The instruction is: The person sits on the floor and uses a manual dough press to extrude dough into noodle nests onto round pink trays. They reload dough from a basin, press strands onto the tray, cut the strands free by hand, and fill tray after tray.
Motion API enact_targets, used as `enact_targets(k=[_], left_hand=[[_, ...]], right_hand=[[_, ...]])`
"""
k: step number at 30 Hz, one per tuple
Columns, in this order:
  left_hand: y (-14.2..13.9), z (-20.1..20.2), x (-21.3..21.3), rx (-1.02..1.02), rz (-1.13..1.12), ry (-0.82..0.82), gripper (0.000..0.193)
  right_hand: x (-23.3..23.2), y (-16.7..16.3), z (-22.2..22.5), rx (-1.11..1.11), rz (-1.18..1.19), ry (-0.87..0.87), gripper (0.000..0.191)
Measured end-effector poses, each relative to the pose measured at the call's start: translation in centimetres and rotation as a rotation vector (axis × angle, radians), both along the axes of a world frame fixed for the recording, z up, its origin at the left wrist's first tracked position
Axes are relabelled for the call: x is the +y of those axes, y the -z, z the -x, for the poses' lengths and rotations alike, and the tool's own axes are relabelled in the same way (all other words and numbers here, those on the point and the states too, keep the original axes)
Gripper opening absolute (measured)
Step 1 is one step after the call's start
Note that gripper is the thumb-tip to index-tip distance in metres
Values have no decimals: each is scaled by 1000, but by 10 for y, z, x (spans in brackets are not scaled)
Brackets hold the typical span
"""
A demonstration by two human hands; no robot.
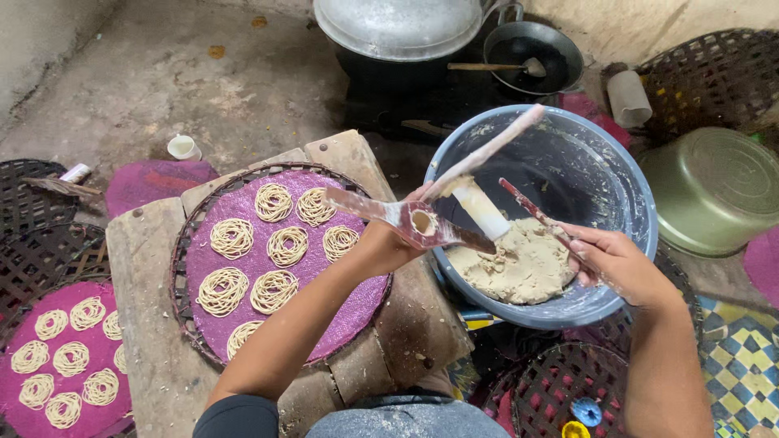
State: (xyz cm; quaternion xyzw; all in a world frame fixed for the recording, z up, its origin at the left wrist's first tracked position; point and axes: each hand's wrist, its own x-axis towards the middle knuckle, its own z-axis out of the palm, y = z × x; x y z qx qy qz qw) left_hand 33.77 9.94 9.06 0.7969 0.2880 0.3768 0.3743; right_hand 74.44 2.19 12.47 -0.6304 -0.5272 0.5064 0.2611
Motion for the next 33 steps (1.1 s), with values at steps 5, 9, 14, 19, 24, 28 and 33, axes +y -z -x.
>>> enact_targets(k=[5, 9, 14, 19, 24, 28, 33], left_hand=[[-24, -7, -14, 357, -177, -195, 97], [-27, -16, -18, 377, -275, -305, 104], [-18, -26, -18, 401, -167, -360, 113], [-9, -35, -19, 86, -303, -321, 124], [-6, -37, -17, 91, 180, -147, 46], [-8, -37, -14, 111, 179, -148, 34], [-11, -36, -16, 15, -92, -212, 117]], right_hand=[[3, -9, 40, 192, 44, -23, 44], [-3, -2, 80, 172, -116, 79, 43], [-17, 6, 119, -279, -387, 184, 41], [-23, 4, 142, -629, -1010, 22, 33], [-22, -11, 146, -975, -908, 46, 47], [-21, -22, 145, -1024, -949, -2, 49], [-15, -19, 129, -1216, -877, -93, 49]])
